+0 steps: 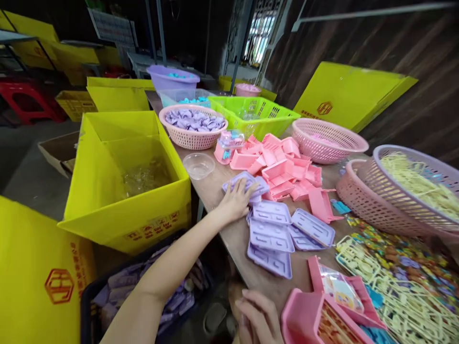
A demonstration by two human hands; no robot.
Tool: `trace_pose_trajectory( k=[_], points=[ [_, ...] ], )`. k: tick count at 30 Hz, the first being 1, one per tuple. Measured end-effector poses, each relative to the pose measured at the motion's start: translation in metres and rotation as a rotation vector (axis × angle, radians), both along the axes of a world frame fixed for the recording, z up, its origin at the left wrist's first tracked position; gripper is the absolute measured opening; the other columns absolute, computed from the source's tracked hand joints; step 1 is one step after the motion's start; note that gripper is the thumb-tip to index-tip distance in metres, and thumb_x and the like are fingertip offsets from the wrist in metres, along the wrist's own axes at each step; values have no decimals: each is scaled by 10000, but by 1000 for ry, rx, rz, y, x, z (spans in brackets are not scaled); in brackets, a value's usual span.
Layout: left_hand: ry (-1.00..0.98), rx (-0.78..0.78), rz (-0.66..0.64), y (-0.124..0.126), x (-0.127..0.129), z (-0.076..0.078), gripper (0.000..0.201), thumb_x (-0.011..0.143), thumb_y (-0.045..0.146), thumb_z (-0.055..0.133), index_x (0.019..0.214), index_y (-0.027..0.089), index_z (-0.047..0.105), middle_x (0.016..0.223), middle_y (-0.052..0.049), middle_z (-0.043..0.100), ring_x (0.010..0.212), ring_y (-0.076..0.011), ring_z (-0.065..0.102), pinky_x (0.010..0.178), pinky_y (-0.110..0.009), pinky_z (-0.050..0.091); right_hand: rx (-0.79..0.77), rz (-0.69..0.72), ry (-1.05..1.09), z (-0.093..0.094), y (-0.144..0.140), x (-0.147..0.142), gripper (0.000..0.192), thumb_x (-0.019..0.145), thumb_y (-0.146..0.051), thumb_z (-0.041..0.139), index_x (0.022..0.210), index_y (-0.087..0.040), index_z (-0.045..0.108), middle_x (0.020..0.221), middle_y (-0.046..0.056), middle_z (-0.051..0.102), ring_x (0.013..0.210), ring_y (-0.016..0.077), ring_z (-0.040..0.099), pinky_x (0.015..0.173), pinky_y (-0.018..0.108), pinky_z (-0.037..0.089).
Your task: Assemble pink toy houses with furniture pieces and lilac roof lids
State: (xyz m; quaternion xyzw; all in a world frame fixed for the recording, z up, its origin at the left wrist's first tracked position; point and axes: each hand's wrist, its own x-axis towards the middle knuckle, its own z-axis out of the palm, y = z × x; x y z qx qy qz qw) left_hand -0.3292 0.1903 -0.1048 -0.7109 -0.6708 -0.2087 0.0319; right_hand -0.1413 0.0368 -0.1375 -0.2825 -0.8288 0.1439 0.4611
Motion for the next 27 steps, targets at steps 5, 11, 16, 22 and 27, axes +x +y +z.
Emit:
trace_pose_trajectory(
  k=[5,11,16,22,27],
  points=[
    [-395,381,-108,-31,-45,-13,606,840,309,480,1381,210,225,1420,-125,352,1344,-266,269,1097,-493,200,-78,35,-116,12,15,3,252,832,-70,483,1035,-180,583,949,89,580,883,183,589,729,313,527],
    [-404,-14,752,-146,-113,-158,461,945,273,150,1384,134,126,1363,-173,338,1283,-216,341,1052,-407,285,-211,-28,-213,9,23,0,186,864,-113,473,993,-189,584,910,65,586,847,173,573,730,313,487],
    [-386,-580,521,-247,-79,-283,516,735,289,638,1213,159,494,1062,-111,589,1015,-261,557,862,-393,453,-196,4,-301,10,21,-3,179,855,-88,496,972,-184,591,901,52,598,818,154,575,729,296,446],
    [-240,-928,257,-270,-8,-343,661,673,176,733,1275,236,468,1354,-108,435,1268,-328,359,986,-519,353,-155,28,-396,9,23,-4,191,842,-57,508,979,-161,591,891,53,611,806,143,572,716,284,411],
    [-130,-1089,303,-264,7,-363,352,880,316,532,1194,159,506,1221,-93,525,1065,-229,545,892,-460,467,-132,21,-413,11,24,-6,183,840,-51,505,963,-153,593,864,50,630,776,130,582,692,273,395]
  ],
)
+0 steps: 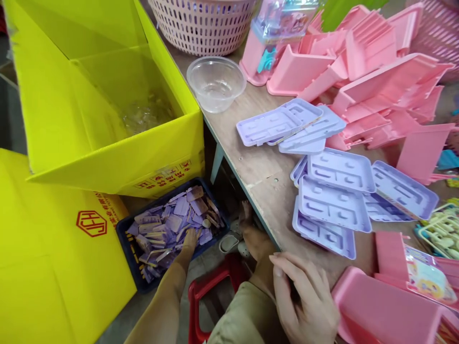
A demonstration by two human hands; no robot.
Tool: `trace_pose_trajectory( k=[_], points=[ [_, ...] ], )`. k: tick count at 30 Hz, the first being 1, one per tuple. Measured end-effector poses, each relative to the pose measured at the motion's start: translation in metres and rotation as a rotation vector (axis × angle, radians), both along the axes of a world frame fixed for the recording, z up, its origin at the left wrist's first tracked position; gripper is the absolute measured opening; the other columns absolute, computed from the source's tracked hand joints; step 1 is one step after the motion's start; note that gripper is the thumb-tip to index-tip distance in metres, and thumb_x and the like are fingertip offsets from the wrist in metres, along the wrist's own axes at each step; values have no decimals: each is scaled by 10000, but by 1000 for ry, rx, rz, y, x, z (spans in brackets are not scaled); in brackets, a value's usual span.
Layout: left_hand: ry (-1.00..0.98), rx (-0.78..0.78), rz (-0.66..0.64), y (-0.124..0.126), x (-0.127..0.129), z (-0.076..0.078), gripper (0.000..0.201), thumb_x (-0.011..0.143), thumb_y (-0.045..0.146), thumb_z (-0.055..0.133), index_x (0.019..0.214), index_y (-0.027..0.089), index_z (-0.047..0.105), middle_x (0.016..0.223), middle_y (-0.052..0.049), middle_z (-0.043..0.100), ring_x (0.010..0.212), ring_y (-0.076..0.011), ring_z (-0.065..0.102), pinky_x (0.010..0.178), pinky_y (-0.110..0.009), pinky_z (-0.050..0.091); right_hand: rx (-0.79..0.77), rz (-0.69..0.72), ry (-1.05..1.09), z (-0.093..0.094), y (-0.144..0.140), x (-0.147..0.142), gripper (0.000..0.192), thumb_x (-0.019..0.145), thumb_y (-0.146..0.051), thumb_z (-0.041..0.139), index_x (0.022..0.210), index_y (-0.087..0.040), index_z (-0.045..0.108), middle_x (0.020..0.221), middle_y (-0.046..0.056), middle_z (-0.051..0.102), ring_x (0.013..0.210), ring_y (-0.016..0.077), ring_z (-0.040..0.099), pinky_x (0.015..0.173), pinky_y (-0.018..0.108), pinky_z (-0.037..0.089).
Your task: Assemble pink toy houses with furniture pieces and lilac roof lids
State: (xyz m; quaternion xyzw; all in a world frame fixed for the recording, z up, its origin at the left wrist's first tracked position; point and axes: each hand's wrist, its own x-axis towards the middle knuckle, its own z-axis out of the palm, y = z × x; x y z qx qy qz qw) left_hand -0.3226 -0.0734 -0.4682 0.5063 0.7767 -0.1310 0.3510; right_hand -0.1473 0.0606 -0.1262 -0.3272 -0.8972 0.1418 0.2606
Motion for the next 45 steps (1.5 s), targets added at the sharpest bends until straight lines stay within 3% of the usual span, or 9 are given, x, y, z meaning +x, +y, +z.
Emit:
trace_pose_trajectory(
  k=[7,13,20,25,26,30,34,40,45],
  points=[
    [15,-144,123,-21,-14,8,336,881,320,533,1172,153,514,1151,-86,558,963,-196,586,801,-395,517,-14,-9,-5,-1,-1,1,187,832,-79,497,948,-189,594,840,28,656,743,127,614,677,275,392],
    [-64,-33,231,-33,-35,53,336,879,323,534,1168,152,518,1167,-87,555,980,-201,581,829,-414,502,-45,-21,91,0,-2,1,184,836,-89,485,932,-198,597,839,32,649,759,144,619,671,279,426],
    [-157,244,426,-58,-62,144,192,781,207,555,962,171,612,991,-61,647,966,-227,594,854,-325,455,-194,-2,315,-1,-10,4,195,845,-81,464,931,-190,600,858,46,612,804,150,605,714,275,500],
    [-347,452,444,-56,-59,247,291,766,409,545,878,152,621,808,-23,661,770,-202,607,690,-266,482,-292,109,258,-1,-40,-5,273,830,-112,458,1061,-194,577,952,70,639,869,180,639,746,303,553],
    [-515,530,485,-51,-55,272,328,740,429,576,897,145,624,792,-28,661,743,-202,600,670,-267,479,-284,120,246,2,-46,-8,330,816,-121,468,1126,-195,552,1009,84,641,915,203,641,775,325,557],
    [-981,728,488,-14,-34,364,362,606,399,722,869,161,648,768,-21,662,655,-165,567,607,-238,463,-242,147,299,32,-49,-9,394,796,-145,473,1184,-207,504,1040,70,665,911,227,662,742,312,567],
    [-1186,807,433,54,-11,419,348,525,362,788,756,155,629,621,7,617,542,-120,529,508,-197,431,-176,-107,275,82,-18,14,93,822,-214,488,761,-206,557,633,-11,626,558,158,610,487,236,467],
    [-1233,873,509,191,46,434,433,581,443,717,866,148,579,709,-46,651,573,-159,604,574,-290,524,72,-600,421,141,24,99,227,838,-374,441,703,-208,516,536,-11,554,472,144,518,432,231,358],
    [-1070,859,383,271,95,430,435,665,311,673,1041,135,542,825,-66,660,680,-183,642,643,-324,538,-3,-781,443,154,1,174,255,814,-443,469,740,-209,538,539,-11,585,468,155,550,431,240,395]
  ],
)
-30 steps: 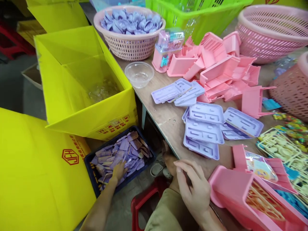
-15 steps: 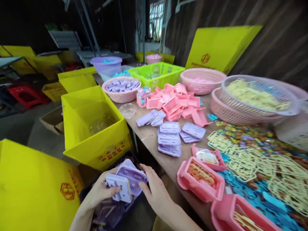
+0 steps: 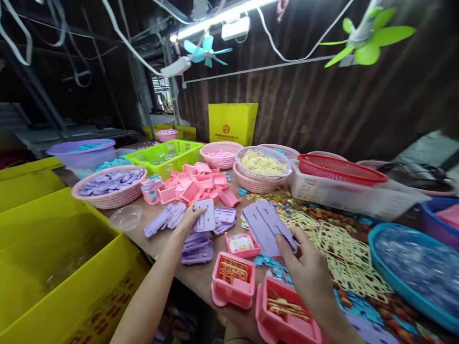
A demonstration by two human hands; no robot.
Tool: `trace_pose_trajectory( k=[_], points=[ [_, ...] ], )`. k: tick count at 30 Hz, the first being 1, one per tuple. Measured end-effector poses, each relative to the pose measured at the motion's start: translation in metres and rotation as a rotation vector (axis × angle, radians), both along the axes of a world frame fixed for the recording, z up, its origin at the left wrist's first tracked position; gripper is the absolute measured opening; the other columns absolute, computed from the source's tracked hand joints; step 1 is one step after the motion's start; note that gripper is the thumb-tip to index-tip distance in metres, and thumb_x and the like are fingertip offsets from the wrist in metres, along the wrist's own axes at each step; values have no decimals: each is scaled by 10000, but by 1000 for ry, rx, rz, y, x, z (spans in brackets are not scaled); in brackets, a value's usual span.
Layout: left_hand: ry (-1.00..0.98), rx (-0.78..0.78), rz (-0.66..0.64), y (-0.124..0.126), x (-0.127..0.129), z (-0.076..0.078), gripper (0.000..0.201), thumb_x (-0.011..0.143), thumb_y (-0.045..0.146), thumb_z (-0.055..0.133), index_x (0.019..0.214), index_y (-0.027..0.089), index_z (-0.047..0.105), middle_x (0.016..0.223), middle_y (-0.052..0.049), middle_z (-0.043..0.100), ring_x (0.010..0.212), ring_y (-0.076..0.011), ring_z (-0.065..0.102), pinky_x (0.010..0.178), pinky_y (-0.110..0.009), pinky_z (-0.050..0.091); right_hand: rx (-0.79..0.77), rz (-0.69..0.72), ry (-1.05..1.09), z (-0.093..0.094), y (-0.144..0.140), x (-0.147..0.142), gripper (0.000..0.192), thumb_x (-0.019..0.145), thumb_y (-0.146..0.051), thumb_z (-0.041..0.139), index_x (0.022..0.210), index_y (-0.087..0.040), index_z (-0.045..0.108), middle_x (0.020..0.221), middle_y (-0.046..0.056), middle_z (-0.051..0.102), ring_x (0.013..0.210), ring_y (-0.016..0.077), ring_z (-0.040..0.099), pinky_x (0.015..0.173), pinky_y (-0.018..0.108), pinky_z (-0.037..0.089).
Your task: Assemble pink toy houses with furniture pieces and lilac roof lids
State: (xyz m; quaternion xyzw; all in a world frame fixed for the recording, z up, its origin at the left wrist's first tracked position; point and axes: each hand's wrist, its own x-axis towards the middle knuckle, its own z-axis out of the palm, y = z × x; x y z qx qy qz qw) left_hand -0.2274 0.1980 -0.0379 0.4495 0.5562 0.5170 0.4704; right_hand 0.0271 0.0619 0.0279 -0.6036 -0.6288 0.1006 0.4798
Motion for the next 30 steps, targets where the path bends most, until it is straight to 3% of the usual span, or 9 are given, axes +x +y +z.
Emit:
trace_pose_trajectory(
  k=[4,6,9,12,15,20,24,27,30],
  points=[
    [220,-20,62,20,16,1,634,623,258,717,1184,84,477,1094,-198,597,1035,-342,569,777,-418,498,-152,-45,138,1,-33,53,279,786,-479,524,779,-202,559,588,-7,611,471,151,569,418,237,443],
    [326,40,107,14,22,6,765,635,260,704,1302,81,376,1372,-260,354,1292,-419,297,909,-487,416,-223,-40,255,0,-45,71,298,784,-487,530,824,-193,562,629,0,622,489,152,583,418,238,468],
    [490,263,91,-16,37,18,790,670,302,679,1358,129,331,1449,-211,249,1355,-395,164,1012,-523,311,-261,-23,278,-3,-51,80,265,797,-449,525,815,-187,563,609,-13,589,487,135,560,421,223,458],
    [260,327,-318,-62,67,30,634,781,401,580,1347,239,347,1244,-116,520,1141,-274,516,948,-447,420,-249,34,175,-3,-46,69,198,810,-366,516,733,-189,560,556,-38,518,478,107,499,423,199,397],
    [-59,207,-624,-104,106,36,560,775,370,635,1285,255,436,1150,-73,576,977,-194,597,825,-310,495,-208,106,140,3,-41,55,167,813,-310,516,717,-182,562,557,-45,491,487,91,456,442,195,369],
    [-598,-88,-592,-139,156,32,335,656,375,755,876,173,606,694,22,588,468,-45,472,458,-157,410,-135,570,306,7,-50,57,560,760,-510,607,1211,-212,463,1098,80,575,910,181,603,699,273,525],
    [-896,-370,-687,-164,174,19,327,603,323,791,826,172,606,604,45,503,407,-15,386,385,-121,318,-31,583,31,-6,-59,64,873,699,-484,692,1408,-236,247,1407,136,353,1295,269,357,990,422,413],
    [-883,-491,-777,-184,179,9,331,588,360,782,797,176,603,580,41,476,413,-35,407,398,-146,329,-37,604,-101,-17,-60,65,856,729,-358,684,1429,-225,209,1408,124,382,1314,256,339,1048,433,349],
    [-556,-394,-806,-193,170,5,352,714,486,642,853,169,580,577,13,513,435,-90,480,450,-208,385,-54,486,-95,-24,-56,68,793,737,-301,643,1418,-211,247,1375,120,409,1274,254,391,1019,412,381]
  ],
)
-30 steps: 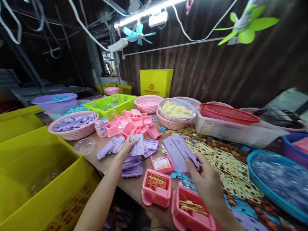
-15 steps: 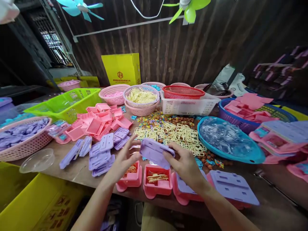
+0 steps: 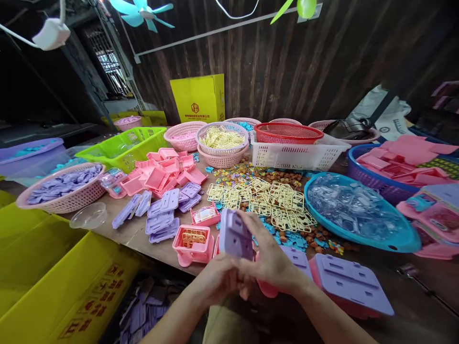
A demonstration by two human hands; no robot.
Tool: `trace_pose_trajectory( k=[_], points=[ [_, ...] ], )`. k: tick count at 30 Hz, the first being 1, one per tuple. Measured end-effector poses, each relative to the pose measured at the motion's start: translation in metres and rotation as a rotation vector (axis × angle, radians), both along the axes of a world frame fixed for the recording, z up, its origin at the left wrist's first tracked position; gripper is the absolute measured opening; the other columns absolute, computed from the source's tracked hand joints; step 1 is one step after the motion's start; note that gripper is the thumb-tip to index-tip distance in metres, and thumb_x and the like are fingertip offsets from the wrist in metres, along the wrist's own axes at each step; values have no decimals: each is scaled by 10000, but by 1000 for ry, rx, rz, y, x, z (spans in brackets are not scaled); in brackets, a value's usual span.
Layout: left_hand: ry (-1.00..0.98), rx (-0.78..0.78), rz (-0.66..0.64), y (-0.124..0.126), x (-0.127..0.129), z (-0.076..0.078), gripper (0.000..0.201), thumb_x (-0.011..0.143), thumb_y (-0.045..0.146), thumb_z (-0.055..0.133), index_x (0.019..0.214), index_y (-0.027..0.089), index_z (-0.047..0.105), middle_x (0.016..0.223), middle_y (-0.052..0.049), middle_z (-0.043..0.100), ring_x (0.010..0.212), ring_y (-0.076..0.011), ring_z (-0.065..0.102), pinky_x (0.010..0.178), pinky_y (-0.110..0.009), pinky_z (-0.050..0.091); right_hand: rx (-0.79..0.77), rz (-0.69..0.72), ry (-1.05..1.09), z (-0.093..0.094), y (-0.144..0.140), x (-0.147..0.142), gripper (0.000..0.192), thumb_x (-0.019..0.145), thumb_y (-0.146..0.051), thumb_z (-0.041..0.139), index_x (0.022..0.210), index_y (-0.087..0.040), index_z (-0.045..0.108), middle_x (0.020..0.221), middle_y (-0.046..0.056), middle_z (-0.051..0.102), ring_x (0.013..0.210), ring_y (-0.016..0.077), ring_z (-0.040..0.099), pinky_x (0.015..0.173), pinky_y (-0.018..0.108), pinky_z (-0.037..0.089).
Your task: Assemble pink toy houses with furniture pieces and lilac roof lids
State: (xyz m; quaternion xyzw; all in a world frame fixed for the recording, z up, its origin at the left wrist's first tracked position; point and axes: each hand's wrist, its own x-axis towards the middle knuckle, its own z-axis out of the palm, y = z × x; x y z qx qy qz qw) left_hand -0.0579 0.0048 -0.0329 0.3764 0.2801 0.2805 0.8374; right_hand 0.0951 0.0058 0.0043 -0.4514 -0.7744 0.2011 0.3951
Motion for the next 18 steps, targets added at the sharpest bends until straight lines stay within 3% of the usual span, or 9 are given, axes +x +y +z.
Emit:
trace_pose_trajectory(
  k=[2,4,5,6,8,10,12,15,18],
  points=[
    [283,334,132,2,-15,-1,374,808,488,527,1015,177,539,684,-22,584,558,-147,568,559,-271,448,-83,-123,-47,-5,4,4,764,737,-299,620,1412,-213,272,1338,119,433,1241,258,421,1000,418,390],
    [630,750,289,8,-32,-4,467,802,403,565,1202,199,436,956,-82,631,875,-234,614,800,-394,459,-218,-162,-174,-11,6,6,766,720,-315,628,1405,-199,305,1294,129,465,1207,269,444,992,431,387],
    [800,951,318,12,-40,-6,585,768,341,615,1280,208,365,1123,-116,598,1070,-286,553,932,-479,383,-285,-151,-257,-15,7,6,780,702,-321,644,1399,-179,326,1282,141,475,1198,279,447,996,437,378],
    [952,1125,299,16,-47,-10,724,727,285,657,1343,215,283,1268,-144,524,1224,-331,439,1017,-561,263,-342,-132,-339,-18,8,4,796,685,-322,658,1395,-153,340,1281,156,477,1193,291,446,1001,443,370],
    [1155,1374,157,24,-55,-17,977,671,223,700,1422,226,76,1427,-179,361,1350,-373,248,1044,-658,66,-407,-97,-466,-25,8,-3,823,668,-323,671,1392,-101,348,1301,186,466,1196,315,438,1010,451,356],
    [1221,1503,9,29,-57,-21,1127,667,216,706,1423,219,-130,1455,-202,305,1361,-358,232,1042,-671,10,-425,-78,-537,-28,8,-10,834,677,-338,668,1398,-77,337,1321,200,454,1204,329,432,1017,452,348],
    [1207,1533,-62,34,-55,-22,1192,682,237,700,1388,201,-259,1424,-205,362,1335,-319,314,1065,-645,16,-424,-60,-575,-29,7,-15,846,692,-369,666,1408,-83,319,1331,205,448,1207,331,436,1018,450,348],
    [1152,1509,-58,37,-53,-19,1220,680,261,705,1374,189,-296,1369,-182,452,1296,-285,394,1091,-609,42,-400,-24,-631,-28,5,-16,844,708,-392,662,1421,-118,301,1368,205,420,1238,330,417,1026,457,340],
    [1119,1530,-36,39,-53,-18,1217,663,287,727,1401,210,-237,1384,-176,435,1284,-285,412,1098,-601,53,-359,-24,-702,-31,2,-15,837,726,-378,652,1432,-137,273,1399,207,391,1263,336,396,1023,483,338]
  ],
)
